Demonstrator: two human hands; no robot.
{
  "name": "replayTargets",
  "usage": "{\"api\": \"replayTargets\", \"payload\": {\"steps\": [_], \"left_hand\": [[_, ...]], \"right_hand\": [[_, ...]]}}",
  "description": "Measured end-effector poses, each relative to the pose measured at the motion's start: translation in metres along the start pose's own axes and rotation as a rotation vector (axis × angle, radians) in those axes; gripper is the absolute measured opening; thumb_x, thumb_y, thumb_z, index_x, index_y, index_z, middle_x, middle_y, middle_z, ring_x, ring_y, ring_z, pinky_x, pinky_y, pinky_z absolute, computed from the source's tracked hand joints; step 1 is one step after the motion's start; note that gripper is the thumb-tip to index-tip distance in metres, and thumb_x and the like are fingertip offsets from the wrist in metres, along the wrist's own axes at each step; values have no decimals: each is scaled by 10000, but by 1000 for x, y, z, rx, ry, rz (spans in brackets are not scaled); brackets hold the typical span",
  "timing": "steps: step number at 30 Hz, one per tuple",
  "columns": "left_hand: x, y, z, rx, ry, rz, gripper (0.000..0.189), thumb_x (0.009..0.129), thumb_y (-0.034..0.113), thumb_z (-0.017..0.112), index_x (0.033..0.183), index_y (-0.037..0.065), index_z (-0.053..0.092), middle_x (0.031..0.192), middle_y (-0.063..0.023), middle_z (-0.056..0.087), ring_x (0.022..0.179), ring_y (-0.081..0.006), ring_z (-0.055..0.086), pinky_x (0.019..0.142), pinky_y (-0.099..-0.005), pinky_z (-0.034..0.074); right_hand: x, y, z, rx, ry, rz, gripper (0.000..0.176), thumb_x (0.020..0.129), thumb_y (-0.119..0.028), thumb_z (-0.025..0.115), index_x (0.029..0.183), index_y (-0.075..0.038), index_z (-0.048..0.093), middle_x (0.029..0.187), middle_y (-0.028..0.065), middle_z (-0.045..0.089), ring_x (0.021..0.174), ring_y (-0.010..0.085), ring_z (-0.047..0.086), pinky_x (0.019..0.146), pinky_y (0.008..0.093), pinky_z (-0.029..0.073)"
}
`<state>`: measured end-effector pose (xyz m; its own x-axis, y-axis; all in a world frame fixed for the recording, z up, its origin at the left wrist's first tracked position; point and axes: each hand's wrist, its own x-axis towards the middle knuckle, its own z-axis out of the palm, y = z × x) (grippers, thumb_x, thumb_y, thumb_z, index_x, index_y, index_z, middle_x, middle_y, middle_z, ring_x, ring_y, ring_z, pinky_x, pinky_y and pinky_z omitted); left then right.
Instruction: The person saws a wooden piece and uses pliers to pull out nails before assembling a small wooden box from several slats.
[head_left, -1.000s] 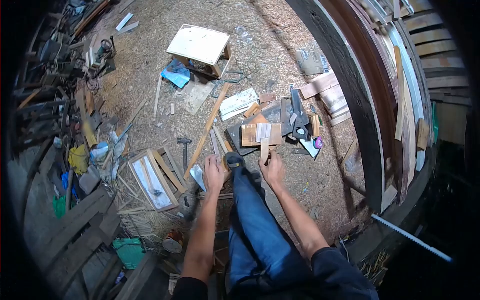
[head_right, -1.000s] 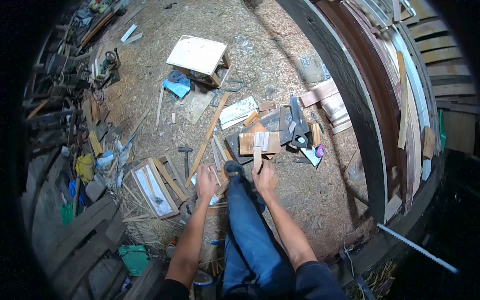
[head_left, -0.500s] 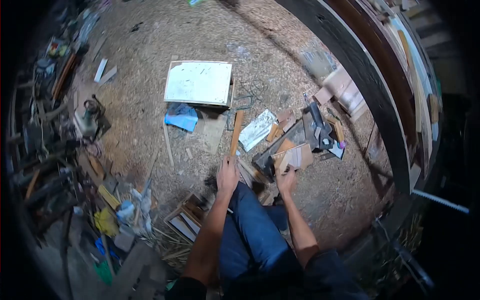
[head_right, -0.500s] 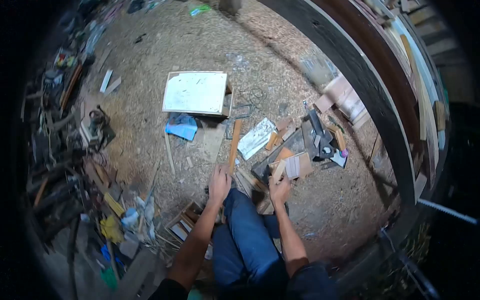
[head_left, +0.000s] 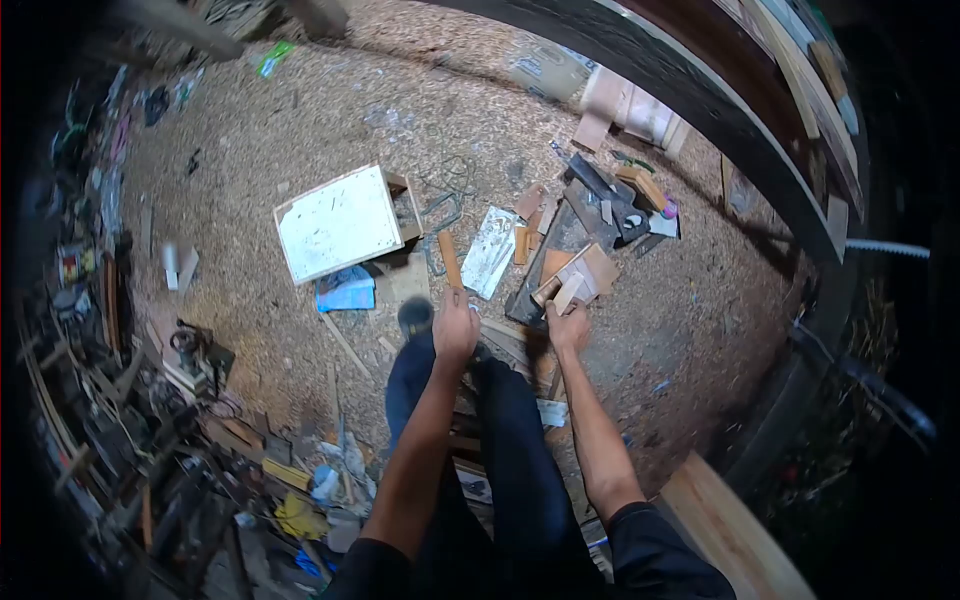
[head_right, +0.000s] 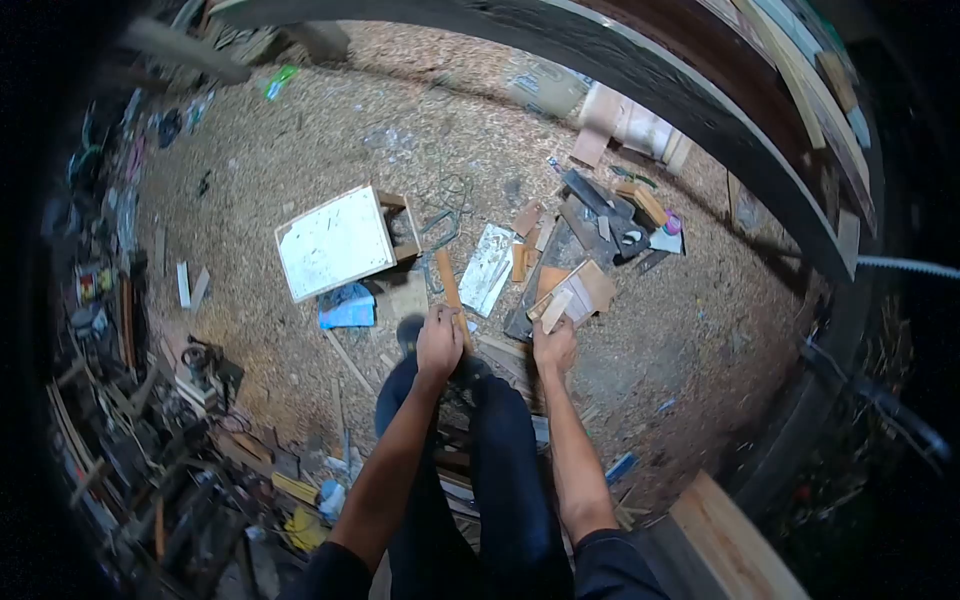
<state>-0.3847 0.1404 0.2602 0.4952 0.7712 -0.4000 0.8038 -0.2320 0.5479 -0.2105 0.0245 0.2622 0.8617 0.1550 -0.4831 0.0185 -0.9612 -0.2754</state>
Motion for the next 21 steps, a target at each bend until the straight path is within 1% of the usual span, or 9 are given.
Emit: {"api": "replayTargets", "payload": {"steps": [2, 3, 5, 9, 12, 17, 19, 20, 21], "left_hand": [[14, -1, -3, 24, 26, 107, 238, 845, 94, 583, 1079, 53, 597, 1096, -141, 553, 1019, -339, 577, 870, -445, 484], [20, -5, -2, 37, 2, 132, 238, 845, 94, 583, 1079, 53, 597, 1096, -141, 553, 1019, -339, 577, 870, -445, 484], [43, -15, 5, 25, -91, 153, 255, 882, 129, 574, 1128, 60, 569, 1120, -174, 546, 980, -374, 584, 843, -471, 491], [73, -22, -7, 114, -207, 243, 276, 871, 110, 579, 1139, 56, 549, 1135, -181, 540, 987, -382, 578, 838, -475, 492], [91, -25, -26, 183, -264, 310, 303, 850, 103, 600, 1142, 52, 538, 1141, -181, 534, 979, -380, 578, 840, -478, 490], [111, -34, -43, 296, -358, 332, 398, 809, 115, 654, 1174, 44, 512, 1190, -192, 512, 1030, -379, 570, 880, -481, 487], [113, -32, -48, 350, -402, 345, 434, 808, 124, 664, 1202, 50, 498, 1227, -187, 495, 1065, -375, 560, 902, -473, 487], [112, -29, -48, 377, -347, 386, 382, 812, 151, 625, 1173, 50, 553, 1159, -144, 537, 1027, -326, 569, 879, -448, 479], [114, -26, -47, 381, -350, 405, 382, 812, 151, 625, 1173, 50, 553, 1159, -144, 537, 1027, -326, 569, 879, -448, 479]], "right_hand": [[14, 12, 12, 27, 53, 37, 520, 750, -383, 748, 1132, -46, 641, 978, 201, 701, 934, 390, 669, 827, 476, 516], [18, 18, 18, 36, 101, 50, 527, 725, -403, 779, 1082, -33, 662, 929, 168, 713, 897, 357, 683, 800, 453, 526], [21, 11, 18, 60, 120, 118, 522, 731, -405, 779, 1077, -31, 663, 929, 170, 714, 893, 353, 686, 806, 450, 526], [8, 9, 31, 25, 79, 281, 529, 734, -410, 784, 1077, -27, 660, 917, 179, 714, 900, 358, 688, 814, 449, 527], [-9, -7, 38, 125, 75, 324, 455, 764, -331, 754, 1093, -37, 646, 960, 195, 713, 930, 402, 673, 821, 488, 516], [-36, -37, 54, 225, 94, 293, 465, 789, -365, 749, 1070, -15, 626, 929, 214, 698, 923, 411, 666, 800, 485, 515], [-39, -49, 56, 240, 86, 345, 491, 799, -385, 740, 1053, 16, 613, 939, 224, 688, 939, 417, 655, 797, 492, 511], [-39, -54, 57, 256, 124, 334, 496, 802, -389, 734, 1038, 29, 609, 946, 229, 684, 944, 421, 650, 799, 501, 508], [-35, -55, 57, 272, 167, 321, 503, 805, -394, 727, 1023, 43, 605, 953, 234, 681, 949, 424, 645, 801, 509, 504]]}}
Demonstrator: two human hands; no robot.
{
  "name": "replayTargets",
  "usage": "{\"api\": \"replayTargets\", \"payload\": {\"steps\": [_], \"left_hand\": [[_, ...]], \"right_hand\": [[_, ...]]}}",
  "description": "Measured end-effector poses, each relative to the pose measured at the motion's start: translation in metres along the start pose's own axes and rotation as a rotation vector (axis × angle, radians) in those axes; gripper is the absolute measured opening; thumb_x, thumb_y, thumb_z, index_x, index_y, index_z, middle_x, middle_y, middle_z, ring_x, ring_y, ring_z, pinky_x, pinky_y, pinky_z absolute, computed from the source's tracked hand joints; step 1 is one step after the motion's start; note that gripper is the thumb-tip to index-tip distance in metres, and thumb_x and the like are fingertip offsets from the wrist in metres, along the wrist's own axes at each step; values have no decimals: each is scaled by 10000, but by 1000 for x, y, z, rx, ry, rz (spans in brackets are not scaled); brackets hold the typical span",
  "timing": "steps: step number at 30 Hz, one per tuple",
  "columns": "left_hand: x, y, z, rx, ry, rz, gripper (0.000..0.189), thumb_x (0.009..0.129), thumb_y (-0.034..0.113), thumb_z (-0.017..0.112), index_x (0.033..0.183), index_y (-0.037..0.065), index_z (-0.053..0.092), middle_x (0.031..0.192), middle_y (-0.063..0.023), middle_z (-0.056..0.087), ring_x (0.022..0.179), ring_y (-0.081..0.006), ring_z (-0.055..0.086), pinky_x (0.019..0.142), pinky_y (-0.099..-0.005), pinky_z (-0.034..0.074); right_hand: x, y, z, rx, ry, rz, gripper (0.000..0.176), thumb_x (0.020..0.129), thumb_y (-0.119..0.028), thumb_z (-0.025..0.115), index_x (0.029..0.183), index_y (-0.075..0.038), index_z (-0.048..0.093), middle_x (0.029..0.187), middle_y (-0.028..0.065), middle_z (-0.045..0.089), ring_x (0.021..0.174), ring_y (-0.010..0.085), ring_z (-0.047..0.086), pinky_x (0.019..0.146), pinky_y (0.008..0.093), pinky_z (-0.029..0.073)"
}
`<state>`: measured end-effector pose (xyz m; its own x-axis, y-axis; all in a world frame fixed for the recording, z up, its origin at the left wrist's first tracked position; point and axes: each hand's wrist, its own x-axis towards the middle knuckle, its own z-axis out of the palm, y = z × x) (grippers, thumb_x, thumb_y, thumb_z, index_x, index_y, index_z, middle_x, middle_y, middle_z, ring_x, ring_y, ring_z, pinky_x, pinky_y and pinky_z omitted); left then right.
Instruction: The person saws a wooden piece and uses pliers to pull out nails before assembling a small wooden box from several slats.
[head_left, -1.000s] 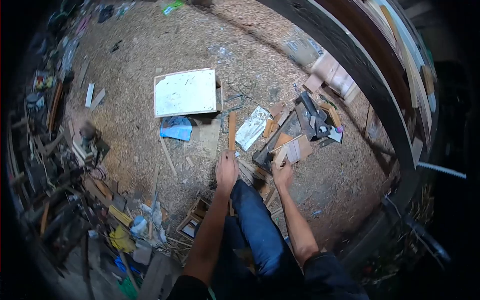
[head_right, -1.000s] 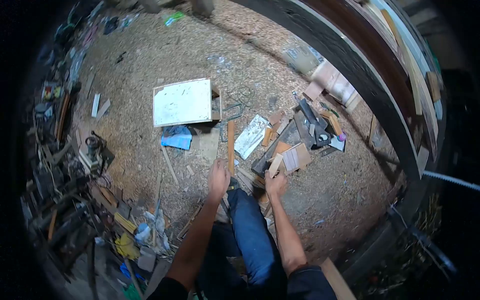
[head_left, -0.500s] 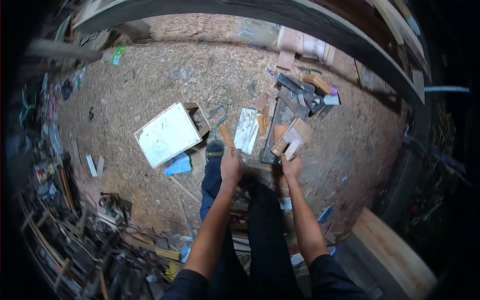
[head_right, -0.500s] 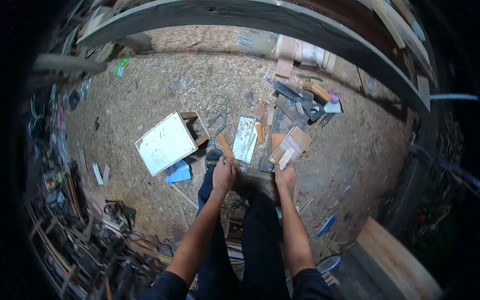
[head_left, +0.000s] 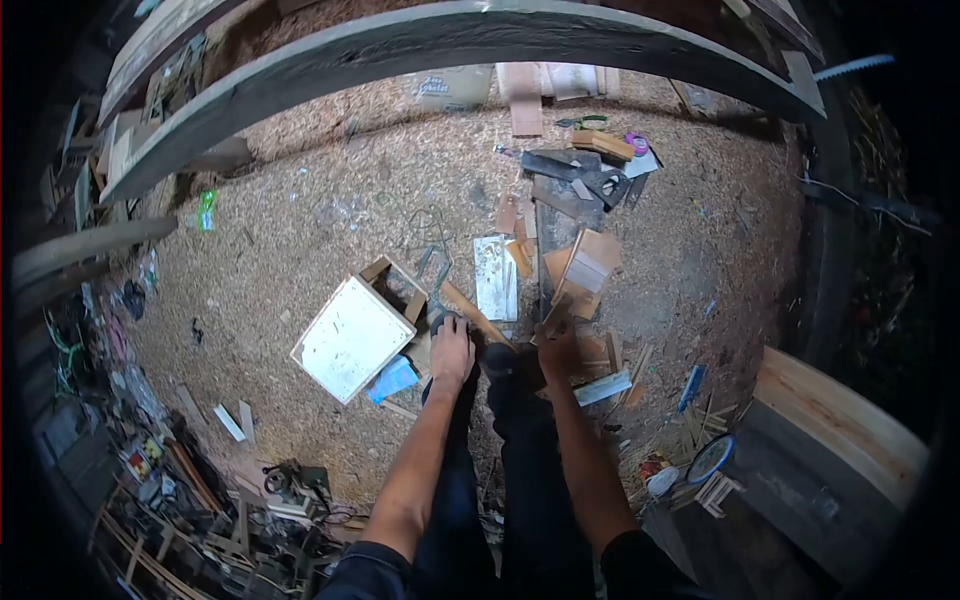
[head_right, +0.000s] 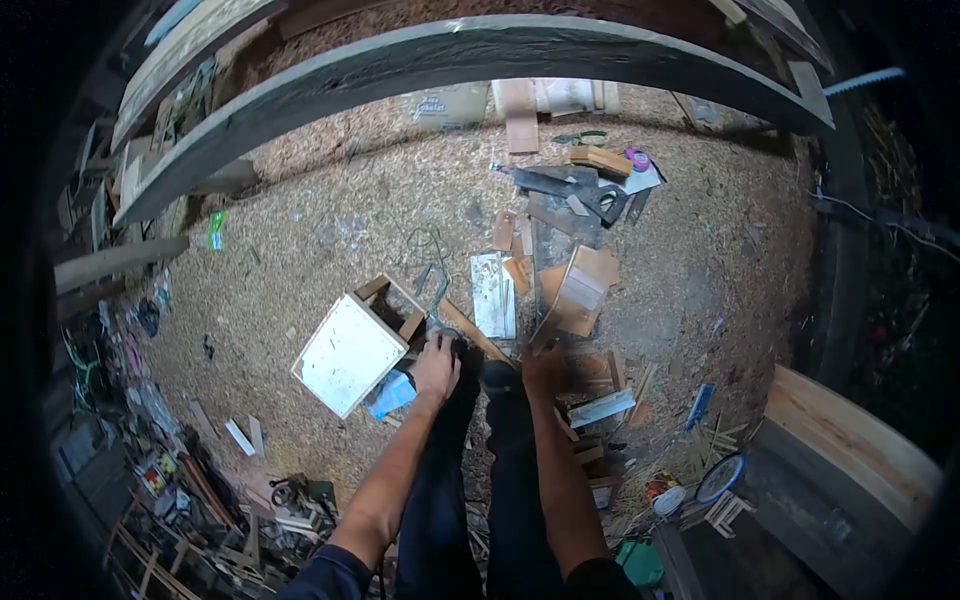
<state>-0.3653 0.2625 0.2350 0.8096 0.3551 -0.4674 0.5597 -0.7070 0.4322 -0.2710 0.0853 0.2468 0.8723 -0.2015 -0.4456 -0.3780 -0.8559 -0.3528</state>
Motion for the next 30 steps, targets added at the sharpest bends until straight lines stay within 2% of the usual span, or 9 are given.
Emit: {"api": "replayTargets", "payload": {"steps": [3, 10, 12, 15, 21, 24, 27, 28, 30], "left_hand": [[16, 7, -3, 2, -58, 7, 428, 793, 150, 656, 1188, 35, 540, 1265, -180, 510, 1100, -351, 549, 945, -438, 460], [59, 27, -1, 75, -89, 106, 419, 839, 198, 661, 1206, 47, 528, 1265, -195, 505, 1128, -360, 547, 960, -452, 464], [72, 37, -3, 78, -168, 87, 453, 840, 212, 676, 1234, 59, 513, 1277, -199, 499, 1136, -365, 546, 954, -451, 470], [94, 46, 3, 62, -166, 98, 464, 841, 174, 664, 1257, 52, 498, 1279, -213, 490, 1153, -397, 530, 965, -452, 468], [143, 59, 31, 29, 1, 250, 365, 854, 124, 615, 1202, 36, 552, 1222, -206, 528, 1077, -398, 563, 935, -471, 477], [175, 58, 48, 41, -126, 203, 445, 869, 160, 640, 1277, 39, 508, 1318, -210, 483, 1182, -395, 513, 994, -451, 451], [202, 58, 63, 55, -160, 209, 439, 865, 164, 647, 1263, 34, 513, 1298, -207, 496, 1179, -390, 517, 990, -450, 454], [212, 51, 71, 58, -156, 233, 438, 863, 166, 650, 1257, 29, 514, 1294, -207, 498, 1178, -388, 518, 990, -450, 454], [235, 44, 85, 65, -160, 273, 439, 857, 172, 660, 1244, 21, 517, 1288, -202, 502, 1163, -378, 522, 987, -446, 456]], "right_hand": [[29, 32, 31, 113, 47, -47, 508, 787, -362, 728, 1052, 53, 605, 967, 245, 677, 944, 429, 645, 806, 499, 506], [73, 61, 40, 327, 166, 79, 518, 744, -342, 757, 1060, 40, 608, 983, 254, 679, 951, 431, 651, 792, 490, 514], [75, 54, 20, 222, 98, 207, 512, 740, -348, 760, 1090, -8, 608, 1021, 233, 680, 971, 413, 652, 809, 495, 512], [81, 23, -13, 23, -19, 426, 447, 740, -408, 754, 1091, -150, 655, 1022, 105, 723, 969, 371, 673, 846, 492, 527], [138, 43, -1, 56, -19, 494, 455, 736, -404, 764, 1130, -205, 649, 1044, 92, 723, 999, 340, 676, 852, 475, 533], [161, 48, 22, 113, -12, 539, 489, 749, -408, 758, 1156, -164, 639, 1076, 128, 703, 1028, 350, 656, 871, 470, 518], [167, 56, 69, 105, 486, 357, 393, 836, -303, 679, 1122, -44, 606, 1246, 211, 553, 1157, 387, 515, 1007, 482, 421], [161, 46, 78, 106, 479, 372, 393, 836, -303, 679, 1122, -44, 606, 1246, 211, 553, 1157, 387, 515, 1007, 482, 421], [158, 25, 100, 205, 591, 158, 331, 827, -202, 671, 1113, -45, 615, 1107, 186, 612, 1054, 367, 571, 962, 478, 445]]}}
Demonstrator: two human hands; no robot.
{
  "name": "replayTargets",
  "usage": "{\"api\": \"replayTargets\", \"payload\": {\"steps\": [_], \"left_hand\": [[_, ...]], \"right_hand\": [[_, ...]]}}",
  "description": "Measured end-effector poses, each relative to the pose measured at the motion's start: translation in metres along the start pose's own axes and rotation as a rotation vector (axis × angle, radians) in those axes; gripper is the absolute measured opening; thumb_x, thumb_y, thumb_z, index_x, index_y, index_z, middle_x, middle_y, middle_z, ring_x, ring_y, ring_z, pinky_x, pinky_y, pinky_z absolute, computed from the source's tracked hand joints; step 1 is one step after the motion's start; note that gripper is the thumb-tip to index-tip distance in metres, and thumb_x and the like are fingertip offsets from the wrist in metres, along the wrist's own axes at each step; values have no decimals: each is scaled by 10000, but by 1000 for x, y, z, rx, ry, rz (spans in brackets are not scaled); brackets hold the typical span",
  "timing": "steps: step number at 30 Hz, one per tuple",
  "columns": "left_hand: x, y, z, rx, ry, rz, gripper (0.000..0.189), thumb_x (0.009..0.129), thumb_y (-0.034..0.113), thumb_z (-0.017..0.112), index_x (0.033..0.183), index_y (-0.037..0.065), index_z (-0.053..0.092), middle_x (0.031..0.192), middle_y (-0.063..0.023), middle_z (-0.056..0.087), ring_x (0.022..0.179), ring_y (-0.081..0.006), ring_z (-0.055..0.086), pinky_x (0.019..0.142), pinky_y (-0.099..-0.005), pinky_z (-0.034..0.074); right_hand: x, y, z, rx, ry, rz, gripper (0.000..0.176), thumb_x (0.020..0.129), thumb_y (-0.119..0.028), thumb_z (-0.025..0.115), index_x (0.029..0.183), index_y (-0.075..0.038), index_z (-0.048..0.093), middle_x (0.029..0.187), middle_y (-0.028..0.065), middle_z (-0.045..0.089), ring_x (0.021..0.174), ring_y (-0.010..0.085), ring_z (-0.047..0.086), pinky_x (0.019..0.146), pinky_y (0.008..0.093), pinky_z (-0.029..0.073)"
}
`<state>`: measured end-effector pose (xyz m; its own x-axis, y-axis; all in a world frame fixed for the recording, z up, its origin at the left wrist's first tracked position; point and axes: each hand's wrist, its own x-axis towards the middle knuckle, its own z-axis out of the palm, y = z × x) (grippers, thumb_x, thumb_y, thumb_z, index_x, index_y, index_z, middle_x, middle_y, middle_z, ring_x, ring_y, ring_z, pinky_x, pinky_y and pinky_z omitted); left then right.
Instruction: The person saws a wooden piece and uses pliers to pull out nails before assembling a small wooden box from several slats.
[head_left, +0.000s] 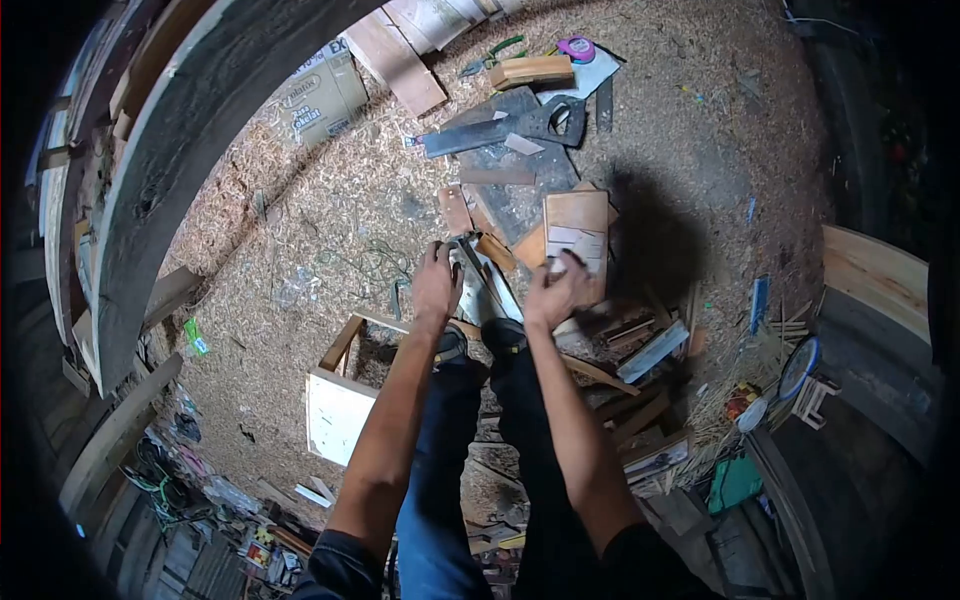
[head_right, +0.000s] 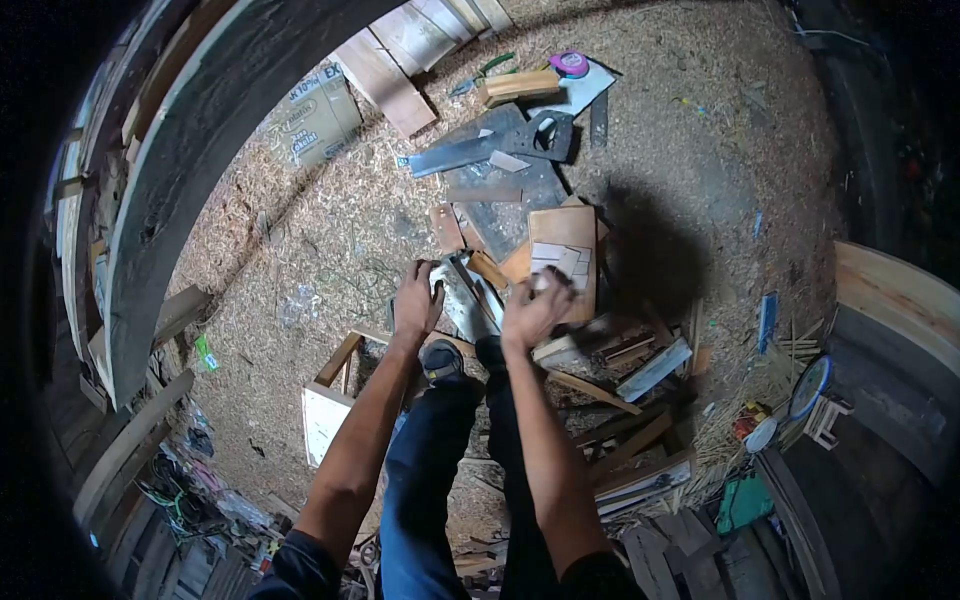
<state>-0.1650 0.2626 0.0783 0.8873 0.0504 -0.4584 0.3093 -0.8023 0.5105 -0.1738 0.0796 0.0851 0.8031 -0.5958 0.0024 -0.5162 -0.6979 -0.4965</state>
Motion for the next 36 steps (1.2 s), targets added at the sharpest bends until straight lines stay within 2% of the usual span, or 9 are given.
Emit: {"api": "replayTargets", "payload": {"steps": [3, 4, 11, 16, 23, 26, 27, 32, 36], "left_hand": [[36, -14, 14, 103, -41, 24, 463, 844, 191, 672, 1256, 43, 520, 1272, -186, 514, 1146, -362, 525, 991, -437, 450], [51, -20, 21, 109, -39, 28, 463, 844, 191, 672, 1256, 43, 520, 1272, -186, 514, 1146, -362, 525, 991, -437, 450], [137, -59, 78, 228, 53, 147, 552, 868, 264, 629, 1376, 115, 474, 1325, -175, 475, 1205, -347, 479, 1023, -437, 418], [167, -60, 101, 299, 36, 156, 540, 874, 279, 616, 1368, 105, 485, 1331, -183, 471, 1180, -355, 484, 1020, -436, 410], [142, -69, 91, 103, 119, 134, 441, 903, 229, 586, 1322, 98, 544, 1237, -218, 539, 1117, -387, 528, 947, -449, 465], [110, -69, 61, -12, 185, 115, 364, 940, 221, 546, 1267, 68, 592, 1137, -199, 622, 1047, -374, 592, 918, -439, 485], [96, -66, 48, -60, 165, 49, 334, 944, 232, 554, 1214, 49, 621, 1081, -199, 646, 992, -377, 615, 882, -443, 498], [24, -35, -8, -514, 55, -66, 232, 928, 164, 614, 1087, 6, 673, 964, -162, 712, 818, -226, 697, 737, -330, 531], [-25, 5, -38, -668, 77, 70, 191, 933, 89, 592, 1071, -4, 686, 864, -120, 711, 790, -131, 648, 726, -297, 522]], "right_hand": [[-35, -4, 59, 421, -174, 132, 225, 823, -89, 635, 1040, -29, 639, 921, 136, 670, 877, 322, 651, 846, 411, 505], [-43, -1, 79, 469, -313, 312, 236, 832, -113, 639, 1057, -43, 643, 950, 147, 688, 893, 316, 670, 826, 415, 518], [-52, 42, 212, 406, -321, 410, 391, 842, -225, 633, 1203, -74, 633, 1088, 247, 670, 1001, 422, 643, 885, 482, 502], [-20, 18, 210, 206, -466, 526, 593, 807, -238, 694, 1320, 15, 538, 1267, 251, 599, 1164, 415, 573, 1014, 453, 434], [-57, 58, 246, 529, -326, 475, 492, 823, -305, 691, 1225, -36, 601, 1215, 225, 624, 1060, 366, 627, 911, 425, 492], [-72, 32, 191, 697, -459, 688, 416, 839, -176, 698, 1213, -31, 589, 1147, 159, 634, 986, 267, 630, 864, 363, 505], [-88, 48, 199, 695, -457, 599, 414, 898, -158, 666, 1279, -137, 507, 937, 37, 601, 591, 90, 559, 434, 232, 432], [-70, -23, 51, 818, -463, 818, 439, 917, -370, 686, 1203, -106, 483, 909, 29, 595, 659, 104, 593, 480, 234, 501], [-55, -18, -14, 946, -449, 809, 367, 920, -319, 693, 1130, -55, 551, 1018, 48, 613, 684, 106, 611, 511, 214, 507]]}}
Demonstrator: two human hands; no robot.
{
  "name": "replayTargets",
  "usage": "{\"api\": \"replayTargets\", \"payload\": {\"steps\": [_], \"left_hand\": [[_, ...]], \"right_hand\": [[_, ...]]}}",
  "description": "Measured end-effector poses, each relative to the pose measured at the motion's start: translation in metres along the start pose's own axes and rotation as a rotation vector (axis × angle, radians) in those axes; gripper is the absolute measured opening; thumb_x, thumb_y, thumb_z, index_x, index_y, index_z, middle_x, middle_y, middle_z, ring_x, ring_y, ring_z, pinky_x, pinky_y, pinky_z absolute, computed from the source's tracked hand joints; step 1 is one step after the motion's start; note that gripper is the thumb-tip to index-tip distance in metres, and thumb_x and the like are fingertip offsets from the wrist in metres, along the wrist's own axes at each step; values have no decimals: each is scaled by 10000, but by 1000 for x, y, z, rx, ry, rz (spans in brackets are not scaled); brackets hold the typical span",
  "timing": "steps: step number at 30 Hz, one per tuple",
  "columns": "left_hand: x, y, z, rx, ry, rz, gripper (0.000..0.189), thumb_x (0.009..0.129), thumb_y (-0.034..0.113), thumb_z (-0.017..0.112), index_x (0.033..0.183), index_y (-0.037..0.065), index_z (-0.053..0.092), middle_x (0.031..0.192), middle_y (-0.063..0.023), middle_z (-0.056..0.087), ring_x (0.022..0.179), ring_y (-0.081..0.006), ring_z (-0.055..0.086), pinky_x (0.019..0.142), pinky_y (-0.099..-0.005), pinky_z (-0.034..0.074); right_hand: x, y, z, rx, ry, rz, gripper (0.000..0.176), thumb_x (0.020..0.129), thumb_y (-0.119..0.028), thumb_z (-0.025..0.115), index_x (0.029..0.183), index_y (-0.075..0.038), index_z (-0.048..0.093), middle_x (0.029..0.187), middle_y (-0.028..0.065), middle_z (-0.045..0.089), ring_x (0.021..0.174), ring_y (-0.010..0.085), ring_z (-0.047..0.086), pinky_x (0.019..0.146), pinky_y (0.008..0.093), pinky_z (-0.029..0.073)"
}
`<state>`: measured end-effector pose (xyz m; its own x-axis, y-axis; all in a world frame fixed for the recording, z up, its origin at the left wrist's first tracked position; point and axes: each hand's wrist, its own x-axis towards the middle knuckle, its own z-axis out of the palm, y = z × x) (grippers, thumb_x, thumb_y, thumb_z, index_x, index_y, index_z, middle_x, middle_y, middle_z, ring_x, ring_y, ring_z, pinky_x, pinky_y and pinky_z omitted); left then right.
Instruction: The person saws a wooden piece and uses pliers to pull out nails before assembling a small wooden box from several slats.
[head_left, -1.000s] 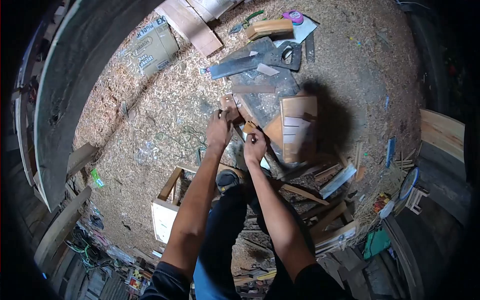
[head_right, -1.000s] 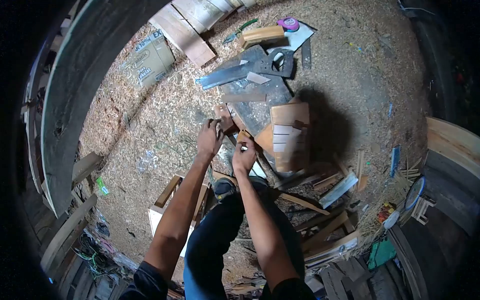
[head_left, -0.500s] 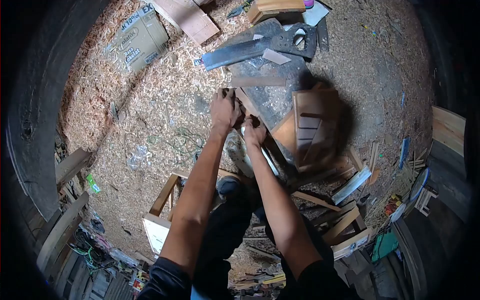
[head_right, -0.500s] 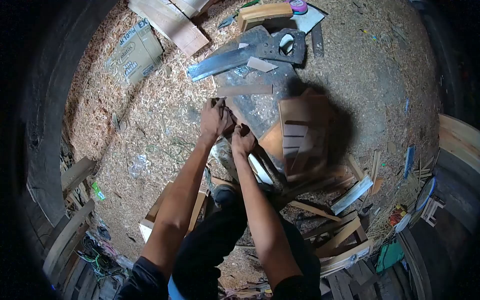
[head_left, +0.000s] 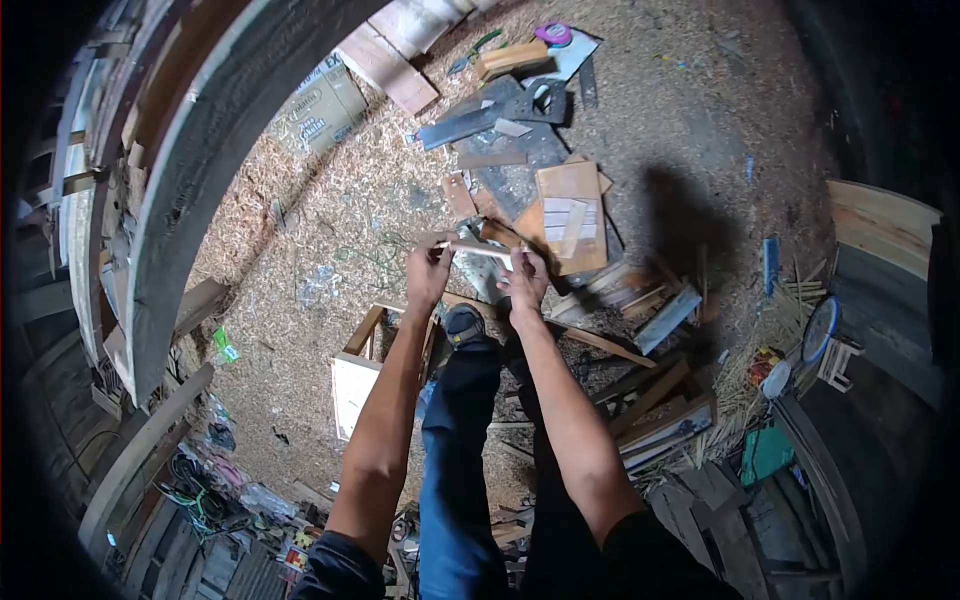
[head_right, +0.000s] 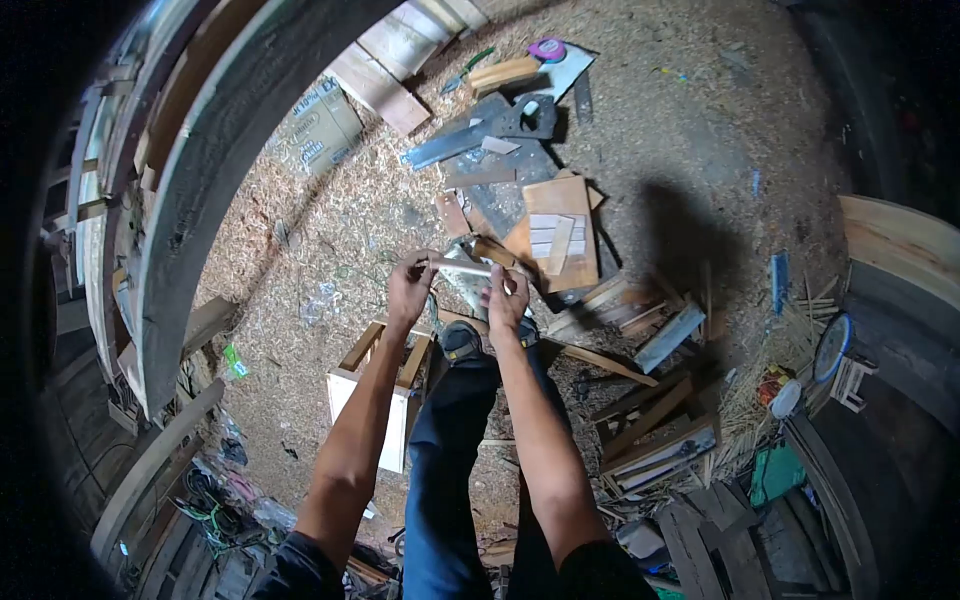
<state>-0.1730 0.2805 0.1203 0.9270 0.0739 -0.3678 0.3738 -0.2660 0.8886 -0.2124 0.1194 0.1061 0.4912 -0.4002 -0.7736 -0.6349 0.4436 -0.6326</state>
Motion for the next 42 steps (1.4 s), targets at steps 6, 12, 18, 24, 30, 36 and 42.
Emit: {"api": "replayTargets", "payload": {"steps": [6, 12, 18, 24, 30, 36, 42], "left_hand": [[-33, 57, 23, -231, -141, -169, 306, 964, -28, 486, 1223, 34, 636, 1114, -72, 675, 912, -153, 648, 802, -291, 550], [-38, 103, 67, -388, -90, -284, 355, 980, 11, 445, 1314, 23, 567, 1033, -106, 681, 871, -191, 685, 796, -310, 565], [-37, 101, 131, -368, -159, -391, 318, 1005, 152, 548, 1289, 12, 583, 979, -77, 684, 866, -161, 683, 770, -288, 562], [-40, 128, 201, -457, -55, -399, 327, 973, 177, 621, 1257, 16, 605, 931, -29, 657, 797, -119, 637, 707, -260, 511], [-57, 183, 246, -389, 111, -466, 403, 960, 237, 633, 1306, 41, 565, 1004, -43, 668, 843, -146, 658, 703, -262, 496], [-48, 206, 252, -484, 278, -521, 359, 958, 242, 626, 1264, 59, 587, 991, -21, 668, 802, -110, 639, 698, -248, 488], [-33, 219, 250, -527, 423, -610, 370, 951, 266, 631, 1264, 73, 587, 982, -1, 672, 805, -95, 622, 704, -258, 494]], "right_hand": [[-22, -50, -41, 265, -7, -104, 255, 904, -104, 697, 1114, -46, 565, 961, 63, 626, 707, 123, 621, 585, 246, 565], [-13, -105, -78, 184, -23, -124, 303, 904, -62, 686, 1177, -21, 560, 1017, 87, 630, 804, 171, 642, 674, 291, 596], [25, -152, -137, 122, -166, -87, 348, 918, -85, 678, 1247, -14, 590, 973, 69, 649, 765, 139, 639, 656, 253, 577], [68, -218, -192, -150, -346, -105, 305, 929, -62, 636, 1227, -1, 600, 1011, 95, 646, 791, 150, 649, 687, 281, 592], [97, -275, -206, -406, -441, -213, 283, 907, -32, 640, 1187, -11, 602, 1034, 91, 656, 758, 132, 649, 637, 246, 561], [89, -325, -161, -678, -518, -460, 281, 870, -22, 665, 1149, -19, 631, 1052, 121, 673, 884, 195, 654, 747, 303, 543], [80, -365, -122, -881, -601, -441, 241, 860, -57, 663, 1098, -36, 687, 1004, 119, 718, 922, 198, 675, 838, 319, 521]]}}
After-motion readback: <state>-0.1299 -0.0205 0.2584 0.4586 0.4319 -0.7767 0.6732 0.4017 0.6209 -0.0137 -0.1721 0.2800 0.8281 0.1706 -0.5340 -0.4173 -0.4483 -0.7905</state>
